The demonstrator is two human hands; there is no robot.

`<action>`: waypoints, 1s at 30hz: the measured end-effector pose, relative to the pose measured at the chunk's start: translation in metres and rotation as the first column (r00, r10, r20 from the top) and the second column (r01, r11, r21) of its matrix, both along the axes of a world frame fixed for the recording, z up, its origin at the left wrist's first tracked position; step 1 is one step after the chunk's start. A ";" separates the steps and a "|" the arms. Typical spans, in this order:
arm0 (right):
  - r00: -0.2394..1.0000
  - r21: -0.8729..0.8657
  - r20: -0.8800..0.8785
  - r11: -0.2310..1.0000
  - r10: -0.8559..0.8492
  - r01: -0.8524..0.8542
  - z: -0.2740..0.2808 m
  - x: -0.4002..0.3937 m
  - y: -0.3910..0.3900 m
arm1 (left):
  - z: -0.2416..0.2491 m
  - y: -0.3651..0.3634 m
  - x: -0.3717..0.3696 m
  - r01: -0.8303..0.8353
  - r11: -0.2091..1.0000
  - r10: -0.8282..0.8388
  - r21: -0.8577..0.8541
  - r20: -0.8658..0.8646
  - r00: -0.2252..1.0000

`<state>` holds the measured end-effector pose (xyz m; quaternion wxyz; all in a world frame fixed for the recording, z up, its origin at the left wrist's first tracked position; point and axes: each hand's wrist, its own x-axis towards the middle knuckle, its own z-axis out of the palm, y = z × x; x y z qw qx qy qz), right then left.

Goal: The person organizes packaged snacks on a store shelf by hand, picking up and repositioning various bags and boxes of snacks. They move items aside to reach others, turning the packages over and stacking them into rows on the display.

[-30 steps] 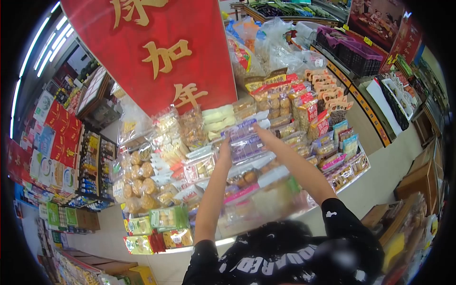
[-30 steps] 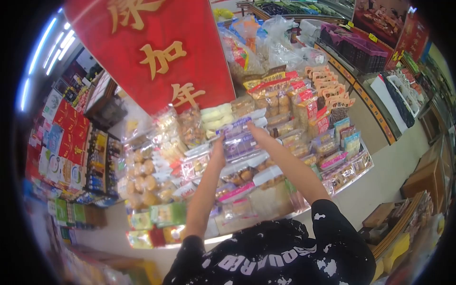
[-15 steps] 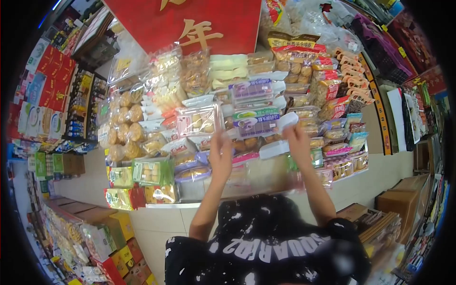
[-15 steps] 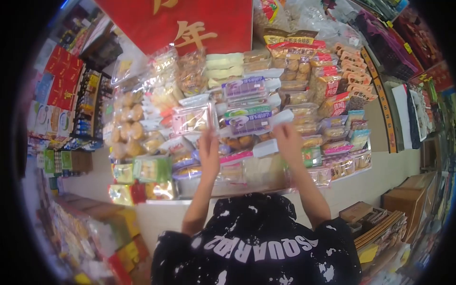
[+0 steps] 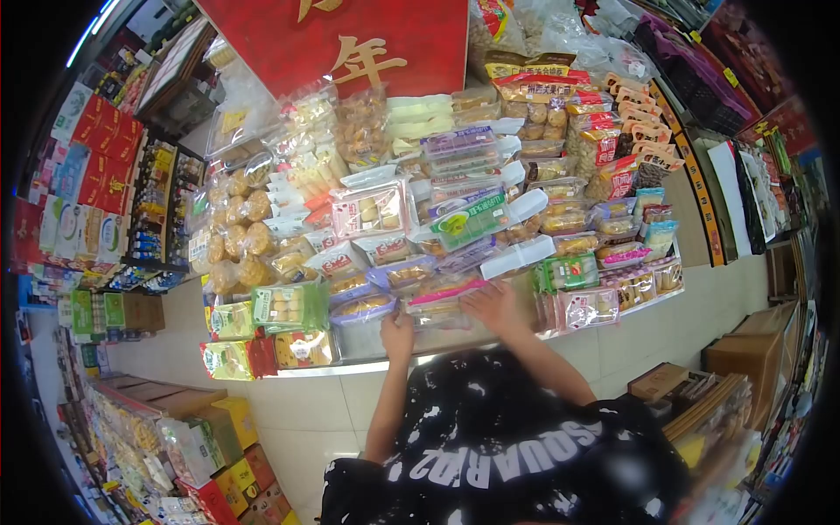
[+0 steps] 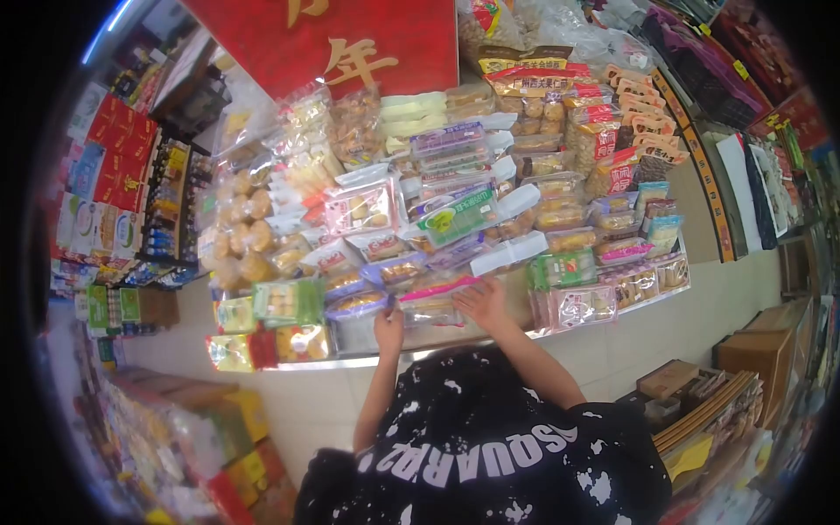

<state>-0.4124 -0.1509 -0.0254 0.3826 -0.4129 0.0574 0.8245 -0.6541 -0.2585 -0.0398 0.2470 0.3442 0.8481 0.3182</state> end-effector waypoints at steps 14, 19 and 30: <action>0.580 0.030 0.675 0.769 0.456 -0.639 0.068 -0.009 -0.009 | 0.149 0.128 0.048 0.723 0.649 -0.477 0.236 -0.615 0.628; 0.118 0.352 0.911 0.596 -0.395 -0.721 0.119 -0.014 0.025 | 0.099 0.122 0.048 0.598 0.737 -0.396 0.315 -0.516 0.760; 0.058 0.342 0.797 0.370 -0.601 -0.864 0.125 0.011 0.077 | 0.097 0.124 0.026 0.371 0.843 -0.403 0.389 0.000 0.915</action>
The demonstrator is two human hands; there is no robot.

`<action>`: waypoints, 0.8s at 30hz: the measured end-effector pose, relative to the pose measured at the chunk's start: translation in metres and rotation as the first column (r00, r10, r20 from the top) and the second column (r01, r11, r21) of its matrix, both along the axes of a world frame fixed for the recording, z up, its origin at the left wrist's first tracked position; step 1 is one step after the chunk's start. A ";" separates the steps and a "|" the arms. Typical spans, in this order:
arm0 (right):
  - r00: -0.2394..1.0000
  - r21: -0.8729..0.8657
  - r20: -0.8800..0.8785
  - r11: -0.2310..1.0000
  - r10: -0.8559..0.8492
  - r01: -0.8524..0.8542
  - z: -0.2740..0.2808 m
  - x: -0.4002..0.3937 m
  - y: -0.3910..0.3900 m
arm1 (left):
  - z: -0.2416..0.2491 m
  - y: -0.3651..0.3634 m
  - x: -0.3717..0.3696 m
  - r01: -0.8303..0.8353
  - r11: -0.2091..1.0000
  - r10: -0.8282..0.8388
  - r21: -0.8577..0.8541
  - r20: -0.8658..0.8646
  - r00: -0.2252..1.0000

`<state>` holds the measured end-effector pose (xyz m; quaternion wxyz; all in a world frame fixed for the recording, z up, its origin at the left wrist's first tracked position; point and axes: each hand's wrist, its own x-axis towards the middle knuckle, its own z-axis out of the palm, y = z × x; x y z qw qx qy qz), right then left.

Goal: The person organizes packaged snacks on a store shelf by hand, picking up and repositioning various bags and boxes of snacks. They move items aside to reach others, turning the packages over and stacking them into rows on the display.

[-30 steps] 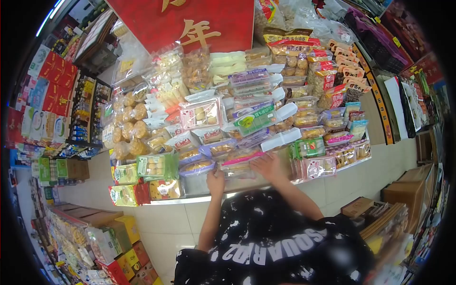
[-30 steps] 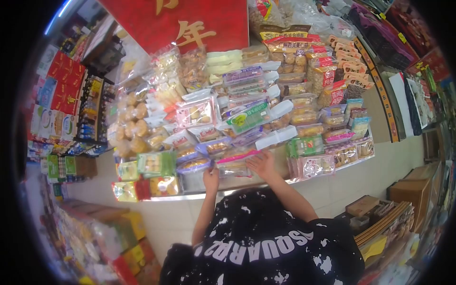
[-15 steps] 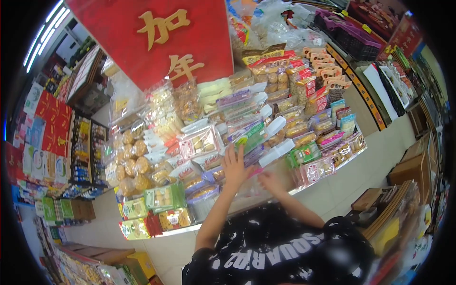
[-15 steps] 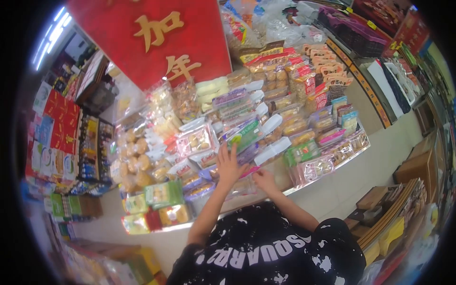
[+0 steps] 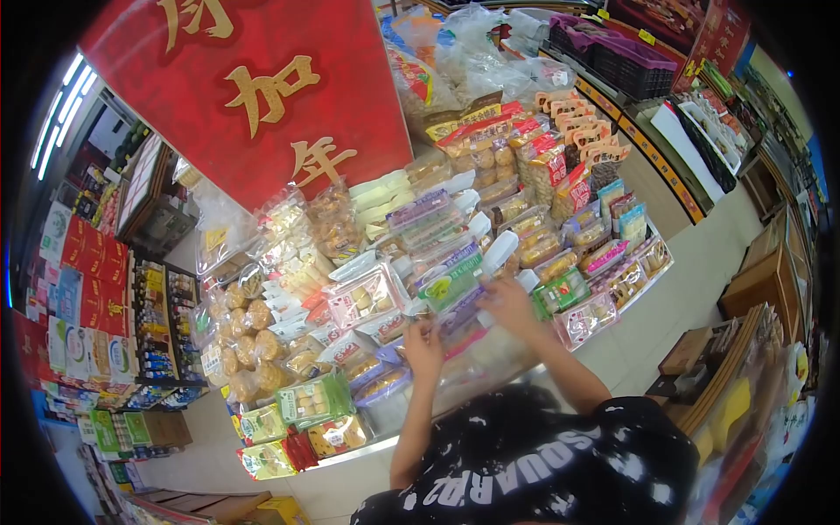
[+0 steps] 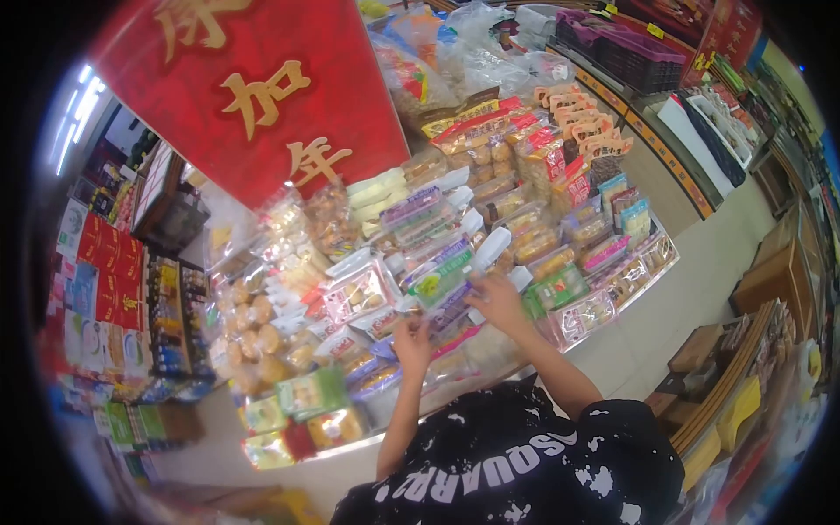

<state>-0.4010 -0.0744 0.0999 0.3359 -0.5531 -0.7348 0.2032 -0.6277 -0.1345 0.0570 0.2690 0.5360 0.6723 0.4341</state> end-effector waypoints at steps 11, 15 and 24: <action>0.936 -0.105 -0.181 0.952 -0.303 0.288 -0.050 -0.001 0.039 | 0.006 0.032 0.034 -0.158 0.987 0.157 -0.024 -0.037 0.987; 0.936 -0.167 -0.107 0.934 -0.336 0.316 -0.045 -0.006 0.044 | 0.009 0.035 0.037 -0.185 0.982 0.186 -0.042 0.032 0.982; 0.824 -0.275 -0.419 0.918 -0.382 0.286 0.003 -0.029 0.089 | 0.049 0.111 0.017 -0.136 0.986 0.124 -0.102 -0.115 0.986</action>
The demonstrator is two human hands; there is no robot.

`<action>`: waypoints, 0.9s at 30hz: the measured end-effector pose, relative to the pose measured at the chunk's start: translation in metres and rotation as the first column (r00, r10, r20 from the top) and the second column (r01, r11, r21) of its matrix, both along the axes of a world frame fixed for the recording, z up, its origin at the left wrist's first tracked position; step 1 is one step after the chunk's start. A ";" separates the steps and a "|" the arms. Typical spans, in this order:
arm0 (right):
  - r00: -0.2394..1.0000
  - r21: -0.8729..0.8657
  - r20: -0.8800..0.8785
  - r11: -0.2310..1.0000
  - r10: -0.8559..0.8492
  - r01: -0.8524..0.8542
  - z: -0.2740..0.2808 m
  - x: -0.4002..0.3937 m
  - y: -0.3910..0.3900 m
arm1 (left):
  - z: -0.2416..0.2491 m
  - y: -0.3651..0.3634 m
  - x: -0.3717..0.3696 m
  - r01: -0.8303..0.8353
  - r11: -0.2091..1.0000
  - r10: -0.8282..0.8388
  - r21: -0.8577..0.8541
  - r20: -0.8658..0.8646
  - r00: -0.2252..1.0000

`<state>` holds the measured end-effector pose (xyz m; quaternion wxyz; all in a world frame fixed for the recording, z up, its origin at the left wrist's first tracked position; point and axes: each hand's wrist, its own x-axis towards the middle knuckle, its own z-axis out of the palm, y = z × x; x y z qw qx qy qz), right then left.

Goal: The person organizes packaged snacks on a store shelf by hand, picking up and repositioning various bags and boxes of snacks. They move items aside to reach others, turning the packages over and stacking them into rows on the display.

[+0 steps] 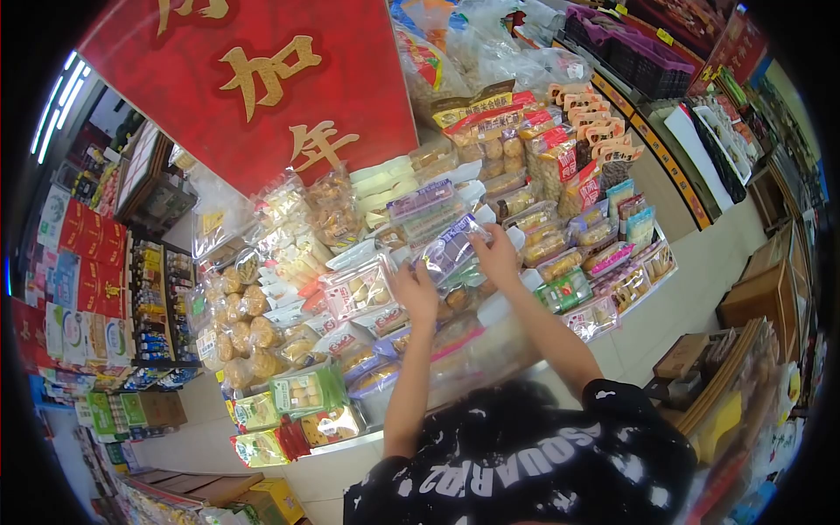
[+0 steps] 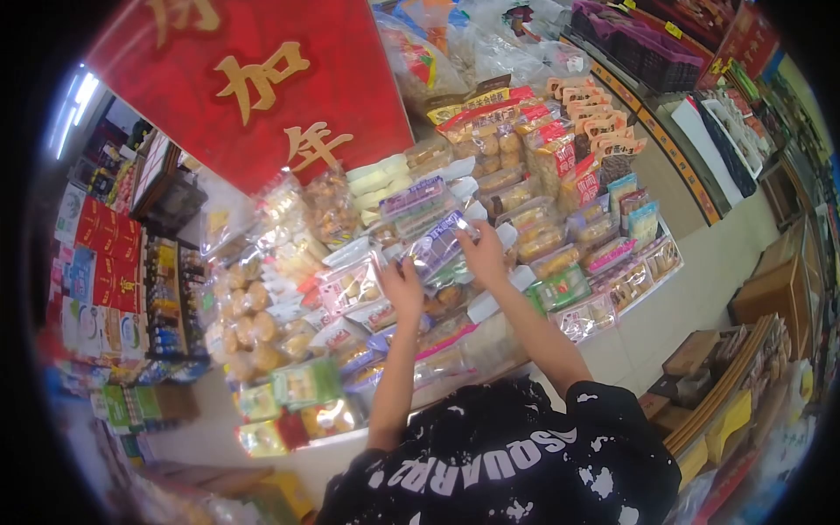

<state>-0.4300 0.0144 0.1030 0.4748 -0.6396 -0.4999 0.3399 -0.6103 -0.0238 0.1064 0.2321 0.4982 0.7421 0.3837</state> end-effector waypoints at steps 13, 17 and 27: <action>0.983 0.224 0.150 0.972 -0.102 0.067 -0.016 -0.021 0.022 | -0.022 -0.049 0.051 -0.098 0.988 0.034 0.116 0.461 0.887; 0.970 0.322 0.177 0.941 -0.168 0.104 -0.005 -0.024 0.057 | -0.015 -0.005 0.040 -0.135 0.976 -0.010 0.168 0.661 0.750; 0.994 0.113 0.059 0.990 -0.090 0.083 0.011 -0.013 0.064 | 0.001 0.007 0.017 0.015 0.988 -0.082 0.152 0.446 0.891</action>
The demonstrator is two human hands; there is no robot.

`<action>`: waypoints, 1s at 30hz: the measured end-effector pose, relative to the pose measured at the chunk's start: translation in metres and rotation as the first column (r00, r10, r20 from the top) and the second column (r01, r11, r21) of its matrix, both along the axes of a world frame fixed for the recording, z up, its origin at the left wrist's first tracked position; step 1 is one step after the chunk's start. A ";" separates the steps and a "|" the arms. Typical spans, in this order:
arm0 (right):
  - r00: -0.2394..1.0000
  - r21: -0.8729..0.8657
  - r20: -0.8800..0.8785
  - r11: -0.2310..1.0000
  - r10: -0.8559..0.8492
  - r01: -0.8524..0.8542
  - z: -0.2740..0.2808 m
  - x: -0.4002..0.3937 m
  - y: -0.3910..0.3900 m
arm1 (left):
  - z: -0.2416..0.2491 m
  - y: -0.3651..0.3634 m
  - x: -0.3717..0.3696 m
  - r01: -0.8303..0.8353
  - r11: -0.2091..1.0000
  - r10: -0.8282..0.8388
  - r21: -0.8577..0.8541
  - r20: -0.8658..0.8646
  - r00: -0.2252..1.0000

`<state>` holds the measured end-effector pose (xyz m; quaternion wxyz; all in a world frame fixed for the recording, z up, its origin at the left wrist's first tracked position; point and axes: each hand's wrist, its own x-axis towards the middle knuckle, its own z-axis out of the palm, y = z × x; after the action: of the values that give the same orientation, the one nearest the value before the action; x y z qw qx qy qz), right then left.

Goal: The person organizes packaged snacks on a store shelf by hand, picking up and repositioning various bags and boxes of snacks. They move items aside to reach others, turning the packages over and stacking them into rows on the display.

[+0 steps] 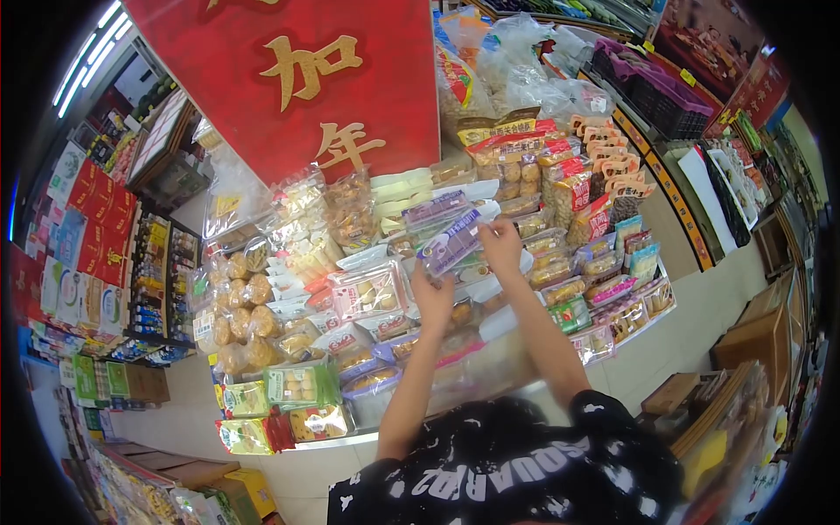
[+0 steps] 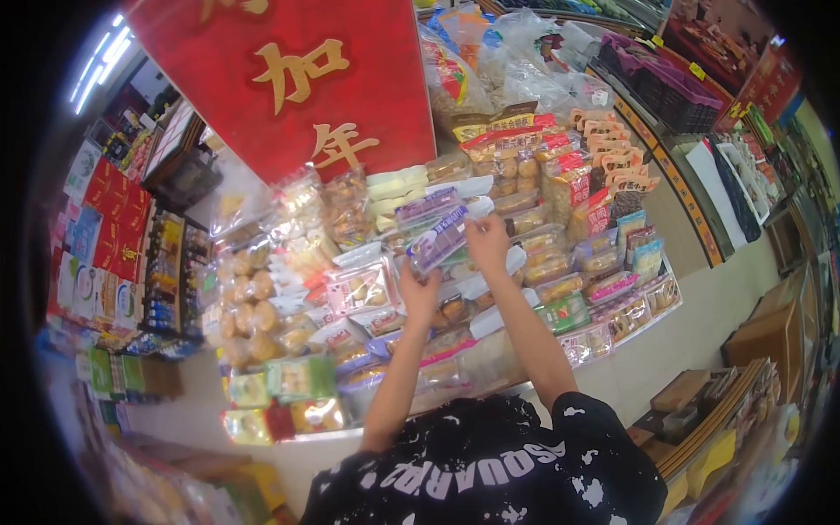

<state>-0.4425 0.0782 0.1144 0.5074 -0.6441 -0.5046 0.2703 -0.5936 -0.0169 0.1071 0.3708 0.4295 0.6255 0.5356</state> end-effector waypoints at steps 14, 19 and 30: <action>0.994 0.051 0.110 0.999 -0.022 0.016 -0.031 0.009 -0.024 | 0.002 -0.006 -0.014 0.041 0.991 0.057 0.126 -0.683 0.728; 0.956 0.198 0.281 0.980 -0.081 0.025 0.004 0.004 -0.107 | 0.015 -0.077 -0.022 0.018 0.974 0.139 0.224 -0.666 0.732; 0.670 -0.831 -0.181 0.253 0.720 -0.496 -0.158 0.015 -0.249 | -0.099 -0.272 -0.096 -0.088 0.778 -0.165 -0.622 -0.339 0.926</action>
<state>-0.4274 -0.1708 -0.0434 -0.0719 -0.5797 -0.5775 0.5703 -0.6895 -0.2891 0.0083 0.3768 0.3886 0.8174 0.1970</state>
